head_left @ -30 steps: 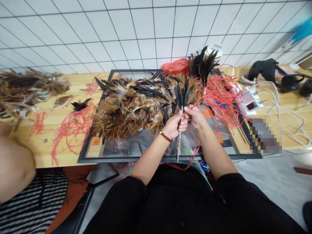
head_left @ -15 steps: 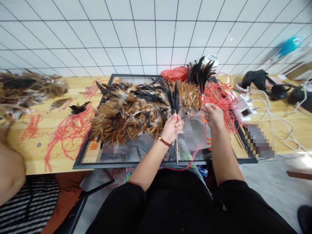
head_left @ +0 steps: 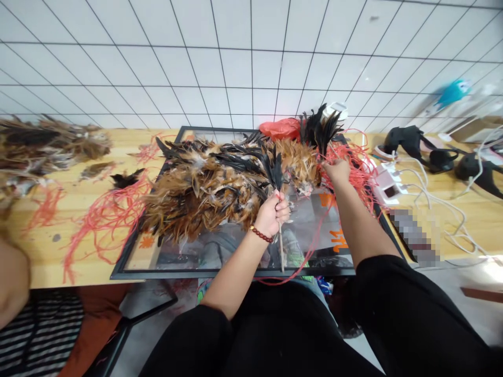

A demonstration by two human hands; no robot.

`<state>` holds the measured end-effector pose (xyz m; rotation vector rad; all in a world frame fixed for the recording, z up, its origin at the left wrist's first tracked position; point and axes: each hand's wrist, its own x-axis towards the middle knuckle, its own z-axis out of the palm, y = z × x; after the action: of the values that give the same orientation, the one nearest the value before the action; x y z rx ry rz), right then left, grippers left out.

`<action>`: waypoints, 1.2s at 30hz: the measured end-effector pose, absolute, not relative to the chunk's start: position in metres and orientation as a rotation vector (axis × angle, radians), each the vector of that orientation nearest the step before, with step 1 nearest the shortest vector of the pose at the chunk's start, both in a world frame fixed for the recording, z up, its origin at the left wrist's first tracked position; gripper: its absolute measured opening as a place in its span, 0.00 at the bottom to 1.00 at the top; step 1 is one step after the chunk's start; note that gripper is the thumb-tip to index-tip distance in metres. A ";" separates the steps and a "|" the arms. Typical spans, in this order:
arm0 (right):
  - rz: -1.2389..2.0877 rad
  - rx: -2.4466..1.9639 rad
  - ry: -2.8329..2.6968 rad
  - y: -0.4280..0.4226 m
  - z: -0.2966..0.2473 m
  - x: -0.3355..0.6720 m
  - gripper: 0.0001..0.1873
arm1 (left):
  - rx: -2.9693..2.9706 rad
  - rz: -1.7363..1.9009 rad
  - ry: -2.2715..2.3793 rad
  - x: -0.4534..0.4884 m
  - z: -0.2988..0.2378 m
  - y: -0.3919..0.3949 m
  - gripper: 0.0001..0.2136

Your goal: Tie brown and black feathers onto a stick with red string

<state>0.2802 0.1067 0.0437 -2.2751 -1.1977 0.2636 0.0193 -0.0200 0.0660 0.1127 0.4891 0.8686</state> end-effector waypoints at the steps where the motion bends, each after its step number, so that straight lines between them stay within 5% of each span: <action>1: 0.249 -2.310 -1.231 0.109 0.044 0.279 0.11 | 0.125 0.874 0.492 0.019 0.066 -0.020 0.14; 14: 0.183 -2.345 -1.348 0.121 0.059 0.278 0.17 | 0.188 0.901 0.502 0.020 0.064 -0.020 0.14; 22: 0.085 -2.088 -1.275 0.106 0.104 0.276 0.08 | 0.219 1.005 0.583 0.021 0.057 -0.017 0.15; 30: 1.270 -1.346 -1.379 0.008 0.126 0.188 0.20 | 0.326 1.060 0.604 0.030 0.057 -0.020 0.30; 36: 1.209 -1.439 -1.469 0.000 0.095 0.138 0.21 | 0.412 1.088 0.616 0.034 0.055 -0.024 0.30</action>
<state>0.1380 0.0001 0.0953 -1.4392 -1.4693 1.2090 0.0343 -0.0239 0.0550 0.4117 0.6157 1.0882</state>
